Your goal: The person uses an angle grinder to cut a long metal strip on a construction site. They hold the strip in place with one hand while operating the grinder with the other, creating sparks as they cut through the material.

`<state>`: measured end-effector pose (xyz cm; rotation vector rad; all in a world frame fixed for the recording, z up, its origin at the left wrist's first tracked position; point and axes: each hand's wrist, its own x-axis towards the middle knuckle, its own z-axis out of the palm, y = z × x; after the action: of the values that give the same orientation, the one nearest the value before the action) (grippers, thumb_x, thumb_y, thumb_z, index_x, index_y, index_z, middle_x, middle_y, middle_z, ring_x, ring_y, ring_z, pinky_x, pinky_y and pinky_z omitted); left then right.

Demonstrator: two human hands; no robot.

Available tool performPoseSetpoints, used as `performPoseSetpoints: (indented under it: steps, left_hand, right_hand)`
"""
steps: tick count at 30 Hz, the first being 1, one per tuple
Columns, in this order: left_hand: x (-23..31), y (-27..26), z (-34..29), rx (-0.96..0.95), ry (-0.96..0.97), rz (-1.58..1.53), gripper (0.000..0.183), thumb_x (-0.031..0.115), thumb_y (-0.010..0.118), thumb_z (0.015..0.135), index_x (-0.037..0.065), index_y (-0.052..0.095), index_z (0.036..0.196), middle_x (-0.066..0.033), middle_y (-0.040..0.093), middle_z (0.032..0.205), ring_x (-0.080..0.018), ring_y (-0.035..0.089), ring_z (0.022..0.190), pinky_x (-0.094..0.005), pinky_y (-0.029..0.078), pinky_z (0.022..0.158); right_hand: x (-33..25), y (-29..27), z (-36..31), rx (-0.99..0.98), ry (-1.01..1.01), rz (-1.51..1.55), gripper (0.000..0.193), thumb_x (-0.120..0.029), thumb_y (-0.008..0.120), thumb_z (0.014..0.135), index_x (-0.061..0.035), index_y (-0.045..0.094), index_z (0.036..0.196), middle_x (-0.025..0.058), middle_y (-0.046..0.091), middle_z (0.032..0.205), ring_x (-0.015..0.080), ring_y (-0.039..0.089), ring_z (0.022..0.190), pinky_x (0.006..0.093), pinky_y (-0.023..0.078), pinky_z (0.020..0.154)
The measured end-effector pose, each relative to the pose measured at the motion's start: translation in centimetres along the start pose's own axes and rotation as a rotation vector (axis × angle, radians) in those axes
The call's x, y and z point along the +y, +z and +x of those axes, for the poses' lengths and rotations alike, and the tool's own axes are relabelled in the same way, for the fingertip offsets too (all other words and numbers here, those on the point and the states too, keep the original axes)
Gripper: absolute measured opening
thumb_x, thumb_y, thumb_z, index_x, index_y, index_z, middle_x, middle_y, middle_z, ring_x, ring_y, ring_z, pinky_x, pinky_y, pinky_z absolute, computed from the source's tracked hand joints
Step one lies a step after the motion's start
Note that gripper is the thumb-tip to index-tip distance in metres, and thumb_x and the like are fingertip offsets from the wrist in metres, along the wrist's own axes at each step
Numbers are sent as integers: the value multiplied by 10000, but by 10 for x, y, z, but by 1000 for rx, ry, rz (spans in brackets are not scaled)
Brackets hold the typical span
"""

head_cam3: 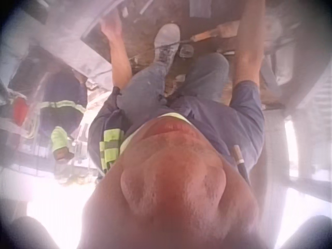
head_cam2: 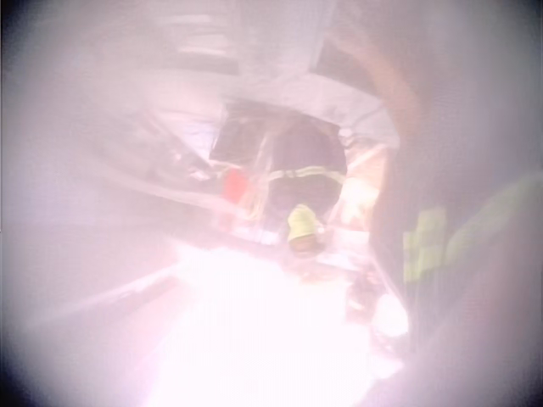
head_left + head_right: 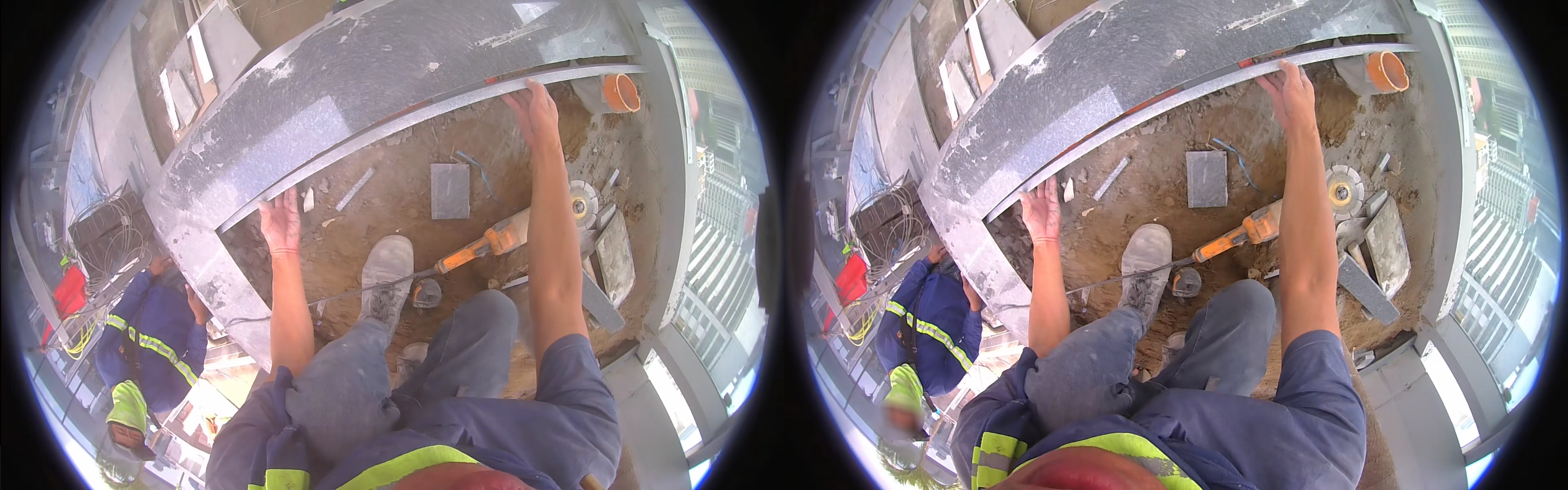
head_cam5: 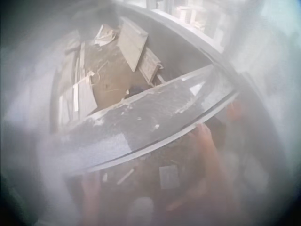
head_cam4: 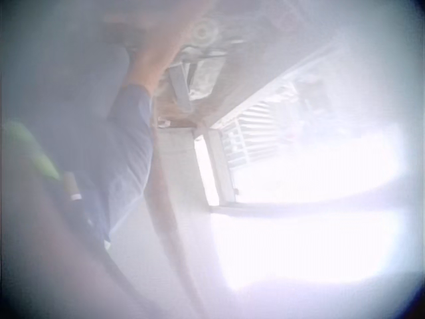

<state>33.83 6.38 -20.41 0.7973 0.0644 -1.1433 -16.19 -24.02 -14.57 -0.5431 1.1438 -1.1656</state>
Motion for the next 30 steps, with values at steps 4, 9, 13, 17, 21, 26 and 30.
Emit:
performPoseSetpoints:
  steps: [4, 9, 13, 17, 21, 26, 30]
  left_hand:
    - [4, -12, 1, -6, 0, -53, 759, 341, 837, 957, 119, 465, 1581, -190, 393, 1664, -397, 408, 1560, -524, 434, 1303]
    - [-1, 12, -3, 81, -2, 90, 860, 426, 866, 901, 121, 460, 1595, -178, 401, 1667, -385, 410, 1561, -515, 433, 1307]
    - [8, -3, 5, 36, 17, 108, 905, 438, 864, 899, 107, 421, 1615, -190, 423, 1646, -385, 416, 1554, -520, 429, 1309]
    - [3, 2, 5, 97, 5, 83, 980, 448, 867, 892, 12, 355, 1604, -213, 398, 1642, -391, 384, 1566, -532, 424, 1311]
    - [19, -20, 14, 175, -36, 52, 1090, 474, 874, 873, -61, 253, 1592, -258, 305, 1663, -430, 338, 1575, -535, 423, 1312]
    - [16, -12, 23, 176, -70, 28, 1373, 469, 918, 815, -50, -32, 1659, -278, 146, 1724, -442, 299, 1592, -562, 415, 1308]
    - [23, -17, 22, 184, -50, 25, 1470, 468, 939, 781, -35, -123, 1665, -283, 134, 1729, -431, 294, 1596, -560, 409, 1311]
  right_hand:
    - [-11, 20, -11, 27, 28, -23, 538, -188, 601, 1099, 152, 430, 1478, 283, 555, 1480, 427, 576, 1393, 540, 515, 1197]
    - [-8, 4, -6, 14, 18, -10, 629, -212, 659, 1094, 153, 390, 1530, 286, 506, 1542, 433, 554, 1422, 542, 521, 1202]
    - [-9, 8, -9, -12, 6, -7, 678, -260, 680, 1099, 119, 375, 1570, 267, 481, 1566, 436, 571, 1401, 531, 550, 1174]
    - [-8, 5, -11, 19, -13, -29, 793, -314, 715, 1085, 131, 316, 1607, 286, 410, 1624, 454, 561, 1404, 535, 567, 1163]
    - [-17, 35, -12, 150, 21, -76, 805, -259, 698, 1081, 200, 263, 1580, 343, 402, 1588, 490, 507, 1444, 571, 561, 1160]
    - [13, 0, 29, 221, 94, -9, 1011, -370, 703, 1074, 13, 37, 1730, 313, 301, 1710, 578, 434, 1473, 599, 508, 1151]
    - [3, 12, 14, 177, 135, 66, 1065, -244, 750, 1048, 27, -25, 1725, 307, 262, 1731, 542, 401, 1519, 594, 497, 1185]
